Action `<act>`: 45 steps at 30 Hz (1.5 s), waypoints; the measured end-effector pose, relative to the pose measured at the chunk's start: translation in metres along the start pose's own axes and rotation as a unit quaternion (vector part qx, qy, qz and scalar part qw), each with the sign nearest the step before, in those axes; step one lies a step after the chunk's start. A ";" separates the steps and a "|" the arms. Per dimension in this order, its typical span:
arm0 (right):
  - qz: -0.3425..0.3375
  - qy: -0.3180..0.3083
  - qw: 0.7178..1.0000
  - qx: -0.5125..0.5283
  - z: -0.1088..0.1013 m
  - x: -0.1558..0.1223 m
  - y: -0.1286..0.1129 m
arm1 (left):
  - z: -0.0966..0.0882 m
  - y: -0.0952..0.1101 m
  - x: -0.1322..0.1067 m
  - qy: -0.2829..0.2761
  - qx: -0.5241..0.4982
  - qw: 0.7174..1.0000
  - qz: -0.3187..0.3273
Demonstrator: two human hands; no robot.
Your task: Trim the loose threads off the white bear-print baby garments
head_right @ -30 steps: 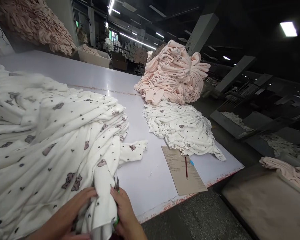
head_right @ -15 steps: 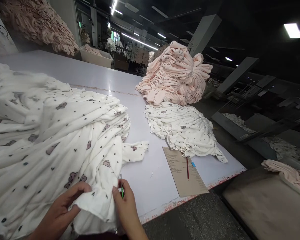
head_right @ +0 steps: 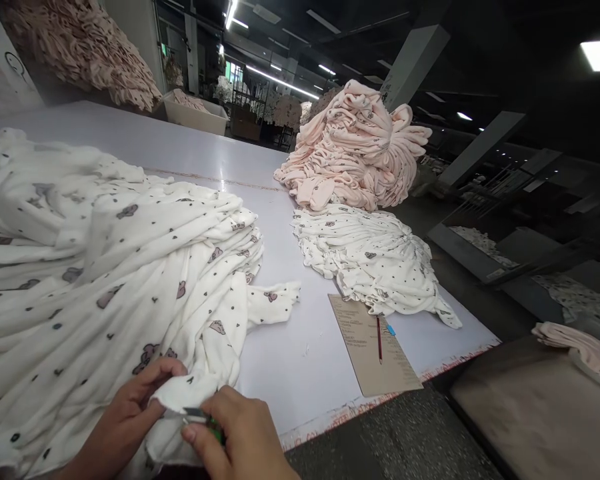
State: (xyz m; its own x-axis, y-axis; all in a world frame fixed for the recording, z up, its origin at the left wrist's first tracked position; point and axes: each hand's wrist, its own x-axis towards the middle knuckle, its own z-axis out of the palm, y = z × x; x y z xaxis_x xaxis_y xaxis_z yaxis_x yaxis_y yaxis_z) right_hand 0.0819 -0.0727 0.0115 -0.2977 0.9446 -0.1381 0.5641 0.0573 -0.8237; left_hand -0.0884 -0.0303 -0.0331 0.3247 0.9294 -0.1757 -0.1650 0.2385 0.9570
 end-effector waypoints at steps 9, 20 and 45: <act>-0.019 -0.043 0.999 0.014 -0.005 -0.005 -0.013 | -0.008 -0.008 0.003 -0.061 0.003 0.998 -0.005; -0.046 -0.033 0.993 0.100 0.004 -0.007 -0.001 | 0.002 -0.010 0.002 -0.011 -0.044 0.999 -0.011; -0.010 -0.032 0.999 -0.001 -0.002 0.002 -0.016 | -0.005 -0.013 -0.002 -0.026 -0.001 0.999 0.025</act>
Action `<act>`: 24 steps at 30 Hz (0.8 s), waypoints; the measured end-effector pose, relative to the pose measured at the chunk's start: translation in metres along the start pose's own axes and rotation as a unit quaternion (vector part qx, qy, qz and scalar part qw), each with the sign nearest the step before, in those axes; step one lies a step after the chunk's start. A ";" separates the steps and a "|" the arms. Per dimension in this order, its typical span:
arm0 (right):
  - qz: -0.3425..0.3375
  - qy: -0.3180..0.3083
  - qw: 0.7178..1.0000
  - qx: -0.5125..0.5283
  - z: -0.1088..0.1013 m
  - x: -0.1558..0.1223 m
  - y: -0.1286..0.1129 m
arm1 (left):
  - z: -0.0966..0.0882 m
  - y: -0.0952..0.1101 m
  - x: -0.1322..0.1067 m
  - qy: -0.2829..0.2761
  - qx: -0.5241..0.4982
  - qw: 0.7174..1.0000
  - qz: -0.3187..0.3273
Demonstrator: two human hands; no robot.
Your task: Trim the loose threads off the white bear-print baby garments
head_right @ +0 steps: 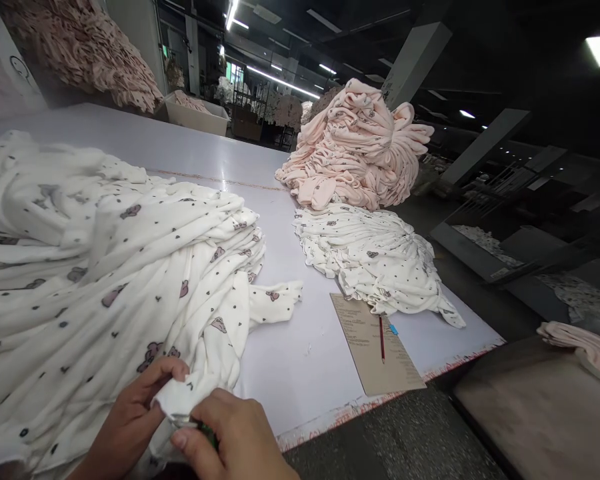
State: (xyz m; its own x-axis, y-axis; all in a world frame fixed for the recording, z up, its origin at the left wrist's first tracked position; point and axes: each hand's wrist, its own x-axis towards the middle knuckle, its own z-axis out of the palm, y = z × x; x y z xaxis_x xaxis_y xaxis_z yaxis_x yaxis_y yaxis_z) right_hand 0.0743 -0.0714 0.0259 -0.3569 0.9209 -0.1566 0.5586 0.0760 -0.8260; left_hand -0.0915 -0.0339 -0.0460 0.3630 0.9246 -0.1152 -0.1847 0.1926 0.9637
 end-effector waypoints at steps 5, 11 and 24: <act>0.001 -0.004 1.000 0.006 0.001 -0.001 0.004 | -0.001 -0.002 0.000 -0.010 0.014 1.000 0.014; 0.010 0.015 1.000 -0.001 0.000 -0.003 0.004 | -0.002 -0.002 0.001 -0.016 0.033 0.999 0.022; 0.027 0.019 0.998 -0.044 0.003 0.001 0.001 | -0.002 -0.003 0.001 -0.034 0.040 0.998 0.032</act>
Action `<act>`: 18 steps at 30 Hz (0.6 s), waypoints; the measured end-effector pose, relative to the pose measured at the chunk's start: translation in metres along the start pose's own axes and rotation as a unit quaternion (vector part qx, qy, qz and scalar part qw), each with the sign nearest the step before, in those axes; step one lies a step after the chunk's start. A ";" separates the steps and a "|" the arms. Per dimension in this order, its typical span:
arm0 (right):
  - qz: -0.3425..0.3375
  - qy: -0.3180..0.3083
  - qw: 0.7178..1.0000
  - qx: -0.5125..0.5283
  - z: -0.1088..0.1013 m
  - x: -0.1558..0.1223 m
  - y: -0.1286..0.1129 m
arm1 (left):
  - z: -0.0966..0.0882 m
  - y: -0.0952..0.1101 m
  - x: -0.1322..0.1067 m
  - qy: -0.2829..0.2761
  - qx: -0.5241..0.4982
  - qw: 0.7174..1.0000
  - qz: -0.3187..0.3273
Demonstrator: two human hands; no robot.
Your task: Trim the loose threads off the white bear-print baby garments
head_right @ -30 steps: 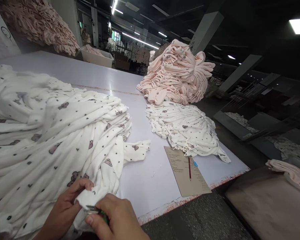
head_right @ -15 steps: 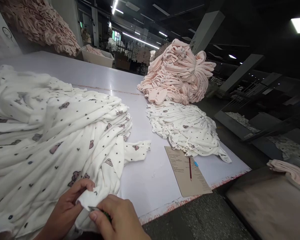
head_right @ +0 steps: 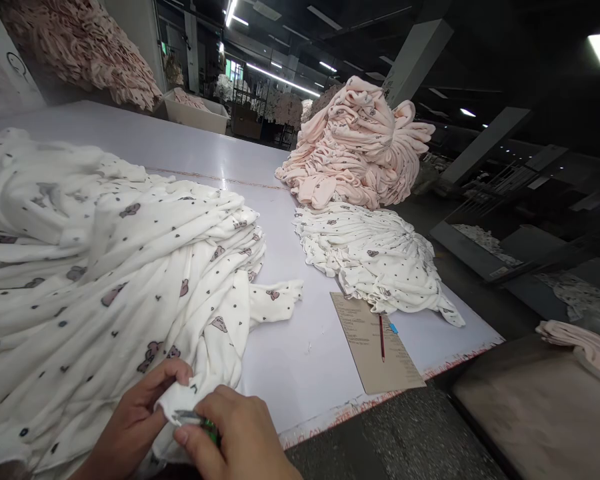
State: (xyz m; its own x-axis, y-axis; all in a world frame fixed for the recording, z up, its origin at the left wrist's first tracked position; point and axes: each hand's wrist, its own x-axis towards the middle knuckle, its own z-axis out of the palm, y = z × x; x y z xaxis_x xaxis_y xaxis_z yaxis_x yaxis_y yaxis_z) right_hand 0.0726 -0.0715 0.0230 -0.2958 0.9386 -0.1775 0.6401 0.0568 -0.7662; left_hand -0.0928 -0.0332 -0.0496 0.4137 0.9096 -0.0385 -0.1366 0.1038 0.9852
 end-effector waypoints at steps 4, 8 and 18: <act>-0.002 0.004 1.000 0.009 0.000 0.002 -0.001 | 0.000 0.001 0.000 -0.004 0.008 1.000 -0.002; -0.015 -0.001 0.999 0.044 -0.001 0.000 0.003 | -0.001 0.002 0.000 -0.001 0.010 1.000 -0.022; -0.004 0.152 0.970 0.190 0.024 0.017 0.040 | 0.008 0.014 0.007 0.043 -0.011 0.994 -0.102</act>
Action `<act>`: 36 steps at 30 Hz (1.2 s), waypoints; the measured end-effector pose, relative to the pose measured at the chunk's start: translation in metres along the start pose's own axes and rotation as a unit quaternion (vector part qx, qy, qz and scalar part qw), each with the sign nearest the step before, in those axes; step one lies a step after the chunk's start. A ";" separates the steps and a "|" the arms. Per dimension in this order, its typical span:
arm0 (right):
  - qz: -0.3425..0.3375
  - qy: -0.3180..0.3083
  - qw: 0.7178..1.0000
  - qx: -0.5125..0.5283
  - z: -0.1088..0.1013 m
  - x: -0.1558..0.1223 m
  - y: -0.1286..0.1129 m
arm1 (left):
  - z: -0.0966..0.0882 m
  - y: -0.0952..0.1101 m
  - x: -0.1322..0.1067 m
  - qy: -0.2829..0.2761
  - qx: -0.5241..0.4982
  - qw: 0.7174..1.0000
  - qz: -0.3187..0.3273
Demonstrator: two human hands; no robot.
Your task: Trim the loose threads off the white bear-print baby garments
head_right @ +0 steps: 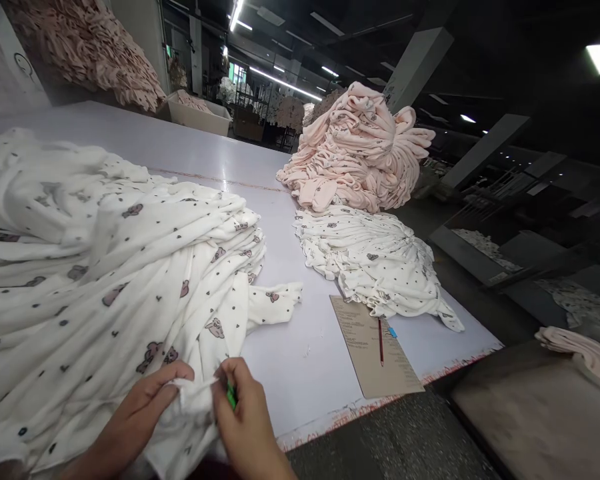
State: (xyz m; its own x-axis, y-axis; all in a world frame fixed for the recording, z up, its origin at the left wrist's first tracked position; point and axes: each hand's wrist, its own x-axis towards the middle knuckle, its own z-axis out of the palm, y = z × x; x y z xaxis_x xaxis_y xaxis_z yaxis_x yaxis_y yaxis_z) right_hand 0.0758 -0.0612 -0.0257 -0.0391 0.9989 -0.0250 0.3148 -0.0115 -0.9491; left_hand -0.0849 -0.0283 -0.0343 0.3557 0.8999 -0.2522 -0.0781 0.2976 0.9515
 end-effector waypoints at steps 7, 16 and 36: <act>0.006 0.084 0.996 -0.008 0.001 0.005 0.000 | -0.003 -0.002 0.005 -0.009 -0.103 0.987 -0.121; -0.147 -0.027 0.959 -0.242 0.004 -0.001 -0.024 | 0.007 0.010 -0.009 0.039 -0.034 0.998 -0.026; -0.015 -0.045 0.977 -0.208 -0.003 -0.014 -0.028 | 0.006 0.003 -0.010 0.044 0.007 0.999 0.017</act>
State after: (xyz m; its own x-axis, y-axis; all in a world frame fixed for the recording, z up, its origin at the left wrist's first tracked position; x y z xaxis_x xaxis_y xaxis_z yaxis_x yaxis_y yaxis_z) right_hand 0.0705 -0.0744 0.0020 -0.1315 0.9903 -0.0437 0.6702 0.0564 -0.7400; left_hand -0.0831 -0.0379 -0.0281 0.2691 0.9342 -0.2341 -0.0754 0.2627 0.9619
